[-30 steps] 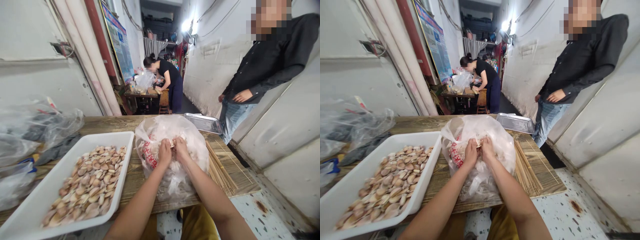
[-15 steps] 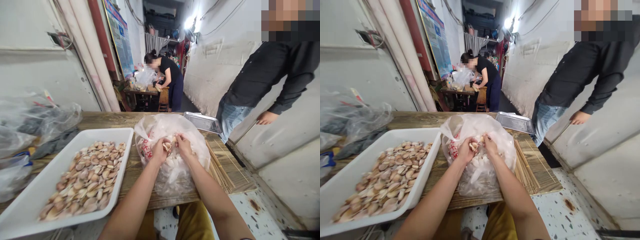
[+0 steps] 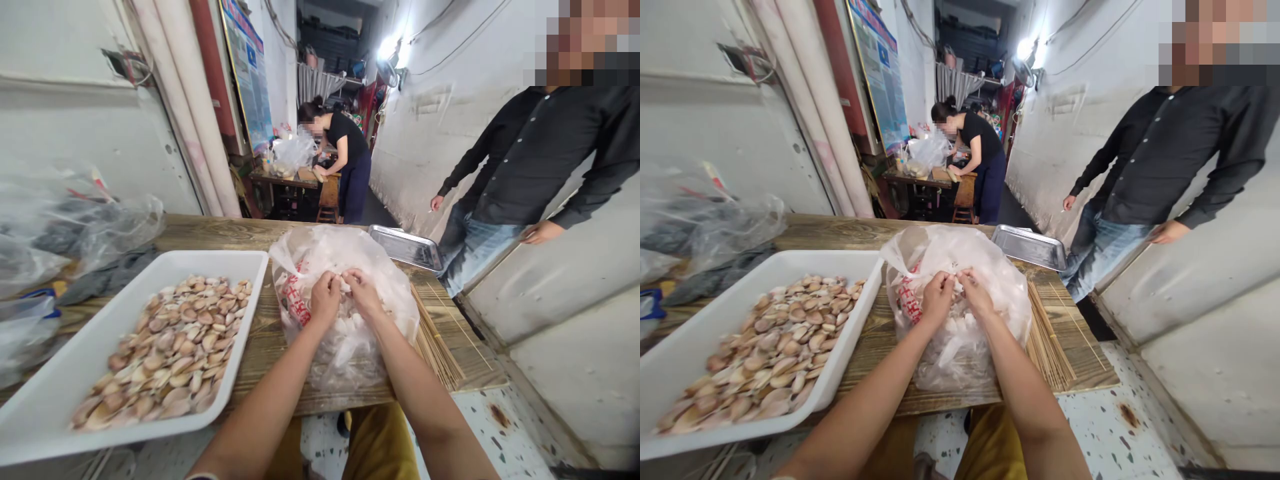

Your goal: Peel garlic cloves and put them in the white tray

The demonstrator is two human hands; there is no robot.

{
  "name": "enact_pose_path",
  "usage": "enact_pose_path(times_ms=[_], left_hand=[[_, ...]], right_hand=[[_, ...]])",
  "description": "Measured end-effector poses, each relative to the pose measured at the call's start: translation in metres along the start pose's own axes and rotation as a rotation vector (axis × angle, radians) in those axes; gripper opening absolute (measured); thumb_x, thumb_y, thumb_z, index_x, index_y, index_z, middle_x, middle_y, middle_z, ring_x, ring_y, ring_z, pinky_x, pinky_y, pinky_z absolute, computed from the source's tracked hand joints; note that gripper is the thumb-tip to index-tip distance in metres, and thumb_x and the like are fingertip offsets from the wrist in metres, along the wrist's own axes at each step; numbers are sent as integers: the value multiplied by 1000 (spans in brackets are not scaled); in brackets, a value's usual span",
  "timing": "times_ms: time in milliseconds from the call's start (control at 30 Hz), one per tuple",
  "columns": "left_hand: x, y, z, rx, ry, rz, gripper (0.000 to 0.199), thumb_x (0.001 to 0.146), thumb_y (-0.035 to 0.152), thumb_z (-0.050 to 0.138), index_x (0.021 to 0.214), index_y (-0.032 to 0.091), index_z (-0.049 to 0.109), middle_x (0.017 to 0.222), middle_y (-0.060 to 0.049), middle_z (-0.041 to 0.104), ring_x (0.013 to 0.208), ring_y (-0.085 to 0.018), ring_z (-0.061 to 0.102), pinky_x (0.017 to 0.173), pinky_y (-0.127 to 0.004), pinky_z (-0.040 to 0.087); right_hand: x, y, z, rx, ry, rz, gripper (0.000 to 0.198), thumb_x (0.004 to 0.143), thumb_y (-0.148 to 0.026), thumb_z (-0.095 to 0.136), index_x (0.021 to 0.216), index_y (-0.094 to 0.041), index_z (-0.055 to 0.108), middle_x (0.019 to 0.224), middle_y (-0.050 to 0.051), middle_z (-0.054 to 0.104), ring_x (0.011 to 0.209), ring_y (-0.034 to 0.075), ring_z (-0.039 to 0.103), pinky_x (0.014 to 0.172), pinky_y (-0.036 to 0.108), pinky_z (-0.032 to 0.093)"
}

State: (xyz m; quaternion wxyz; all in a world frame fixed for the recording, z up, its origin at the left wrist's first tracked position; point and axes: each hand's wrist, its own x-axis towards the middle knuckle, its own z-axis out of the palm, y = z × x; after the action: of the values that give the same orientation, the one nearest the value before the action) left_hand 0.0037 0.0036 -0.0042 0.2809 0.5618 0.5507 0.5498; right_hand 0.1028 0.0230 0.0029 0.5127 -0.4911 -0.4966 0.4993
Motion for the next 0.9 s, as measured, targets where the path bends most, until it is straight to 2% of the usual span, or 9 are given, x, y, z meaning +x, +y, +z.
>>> enact_pose_path(times_ms=[100, 267, 333, 433, 533, 633, 733, 800, 900], left_hand=[[0, 0, -3, 206, 96, 85, 23, 83, 30, 39, 69, 19, 52, 61, 0, 53, 59, -12, 47, 58, -23, 33], [6, -7, 0, 115, 93, 10, 25, 81, 35, 41, 69, 18, 56, 61, -2, 58, 57, -13, 51, 57, -23, 35], [7, -10, 2, 42, 97, -53, 24, 80, 36, 44, 72, 17, 57, 62, -2, 60, 56, -13, 53, 56, -22, 36], [8, -11, 1, 85, 155, -74, 23, 78, 36, 46, 74, 17, 59, 64, -3, 63, 58, -14, 56, 56, -23, 38], [8, -11, -1, 186, 200, -31, 26, 78, 35, 45, 71, 17, 61, 65, -5, 64, 61, -16, 57, 59, -25, 38], [10, -13, -2, 99, 163, -85, 24, 76, 34, 46, 69, 17, 61, 61, -5, 64, 55, -15, 56, 54, -24, 38], [13, -15, 1, -102, 127, -228, 20, 73, 33, 48, 68, 17, 59, 51, 0, 58, 42, -11, 49, 45, -21, 34], [14, -15, 3, -213, 125, -309, 17, 71, 31, 48, 66, 17, 56, 46, 2, 54, 39, -10, 45, 42, -20, 32], [14, -14, 2, -185, 117, -343, 18, 72, 30, 47, 63, 17, 56, 45, 2, 52, 40, -11, 45, 44, -21, 32]], right_hand=[[0, 3, 4, 109, -22, -18, 25, 68, -43, 59, 76, -20, 56, 61, -5, 50, 46, 5, 39, 42, 17, 31], [5, 6, 4, 213, -117, 14, 26, 67, -43, 60, 70, -18, 53, 50, -7, 44, 38, 5, 34, 38, 19, 25], [6, 6, 1, 96, -102, -32, 25, 71, -44, 56, 74, -19, 55, 53, -6, 46, 42, 7, 38, 41, 20, 29], [6, 4, -5, -232, -62, -281, 22, 78, -40, 51, 81, -20, 61, 68, -1, 52, 59, 10, 47, 57, 22, 39], [4, -2, -12, -449, -168, -501, 19, 79, -30, 52, 91, -20, 63, 87, 3, 53, 73, 12, 49, 69, 24, 41], [3, -8, -15, -505, -277, -552, 25, 75, -23, 56, 99, -19, 61, 94, 5, 51, 75, 13, 49, 67, 25, 41], [1, -13, -16, -490, -271, -570, 24, 77, -24, 56, 100, -20, 60, 97, 6, 51, 77, 14, 49, 67, 26, 41], [-2, -16, -16, -488, -320, -597, 25, 78, -25, 54, 103, -21, 59, 100, 7, 53, 83, 15, 50, 70, 27, 41], [-4, -18, -16, -462, -343, -583, 24, 77, -26, 56, 101, -22, 58, 98, 4, 56, 84, 15, 51, 71, 26, 40]])
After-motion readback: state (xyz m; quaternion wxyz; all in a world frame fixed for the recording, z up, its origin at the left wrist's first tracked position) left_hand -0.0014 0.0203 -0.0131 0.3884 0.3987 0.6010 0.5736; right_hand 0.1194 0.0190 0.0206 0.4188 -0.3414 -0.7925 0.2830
